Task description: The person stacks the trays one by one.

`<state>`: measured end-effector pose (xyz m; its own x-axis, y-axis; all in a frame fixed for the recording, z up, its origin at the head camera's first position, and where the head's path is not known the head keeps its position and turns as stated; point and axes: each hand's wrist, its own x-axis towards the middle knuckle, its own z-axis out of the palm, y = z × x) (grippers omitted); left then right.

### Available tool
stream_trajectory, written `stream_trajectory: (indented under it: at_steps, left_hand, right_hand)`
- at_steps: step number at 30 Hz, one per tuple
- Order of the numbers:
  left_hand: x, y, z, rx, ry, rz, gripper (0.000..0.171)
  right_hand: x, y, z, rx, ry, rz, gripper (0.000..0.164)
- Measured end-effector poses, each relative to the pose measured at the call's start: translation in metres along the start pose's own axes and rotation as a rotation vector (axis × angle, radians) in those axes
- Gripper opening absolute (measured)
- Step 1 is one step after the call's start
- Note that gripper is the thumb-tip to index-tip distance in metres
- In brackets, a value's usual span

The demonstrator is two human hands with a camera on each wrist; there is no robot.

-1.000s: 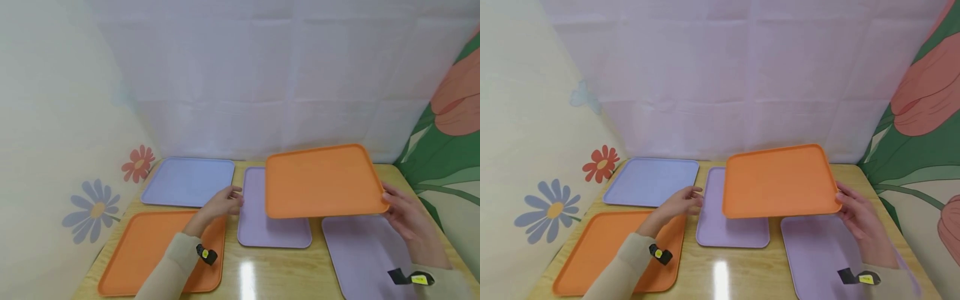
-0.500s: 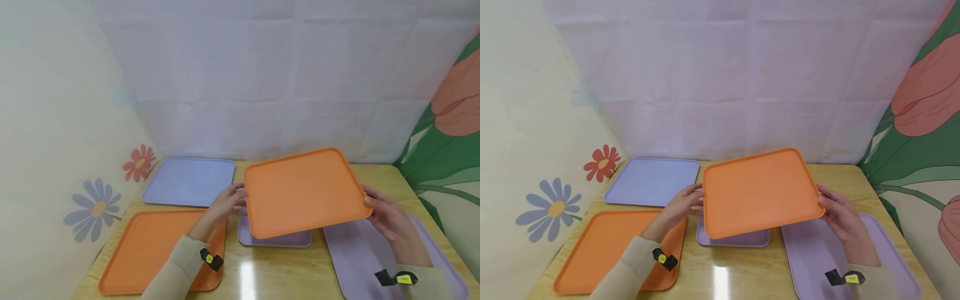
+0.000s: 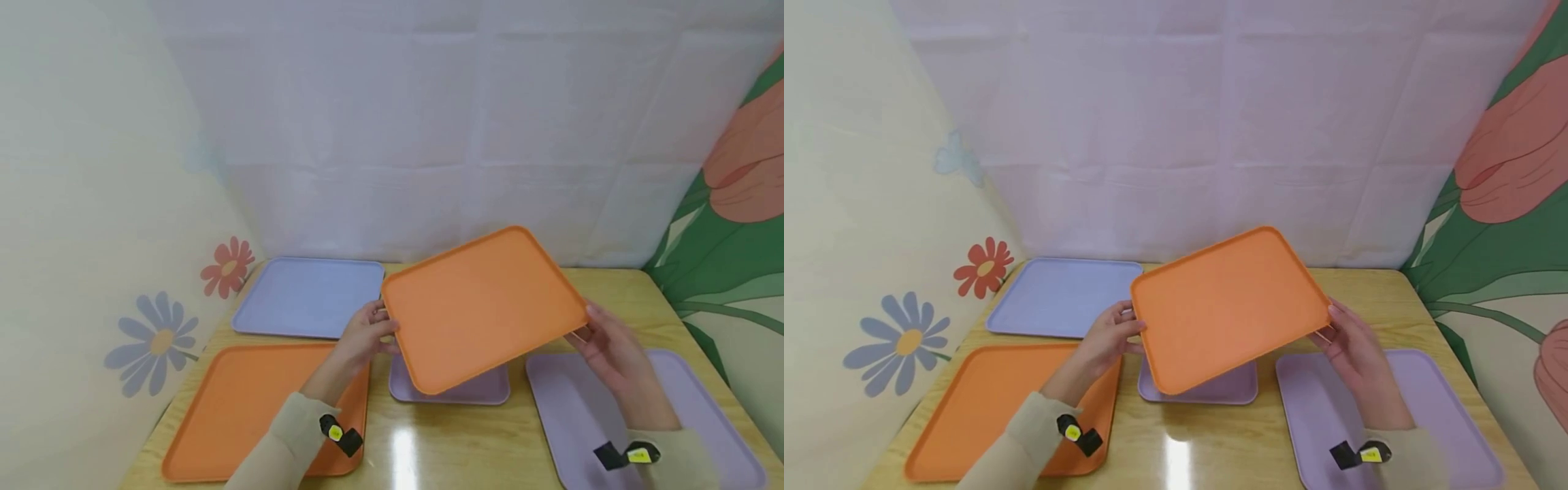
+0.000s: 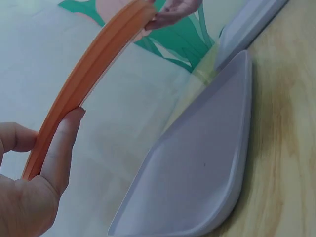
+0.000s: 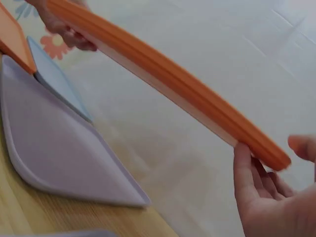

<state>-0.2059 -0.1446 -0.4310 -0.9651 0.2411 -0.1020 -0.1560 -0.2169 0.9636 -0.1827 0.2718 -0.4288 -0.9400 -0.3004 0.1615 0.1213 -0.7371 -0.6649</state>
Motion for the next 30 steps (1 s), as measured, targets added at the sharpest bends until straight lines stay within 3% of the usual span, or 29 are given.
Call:
stream_trajectory:
  at_steps: [4, 9, 18, 25, 30]
  left_hand:
    - [-0.002, -0.001, 0.006, -0.072, 0.069, 0.034, 0.058]
    - [-0.004, -0.005, 0.013, -0.123, 0.127, 0.059, 0.052]
    - [-0.008, -0.010, 0.024, -0.171, 0.163, 0.098, 0.053]
    - [-0.012, -0.012, 0.029, -0.179, 0.167, 0.101, 0.053]
    - [-0.014, -0.015, 0.029, -0.172, 0.144, 0.073, 0.056]
  right_hand:
    - [0.006, 0.014, 0.014, 0.045, 0.011, -0.004, 0.040]
    - [0.010, 0.036, 0.034, 0.070, 0.092, -0.006, 0.033]
    - [0.023, 0.069, 0.056, 0.007, 0.165, 0.049, 0.027]
    - [0.029, 0.078, 0.069, -0.103, 0.370, 0.081, 0.020]
    - [0.029, 0.079, 0.063, -0.107, 0.355, 0.076, 0.024]
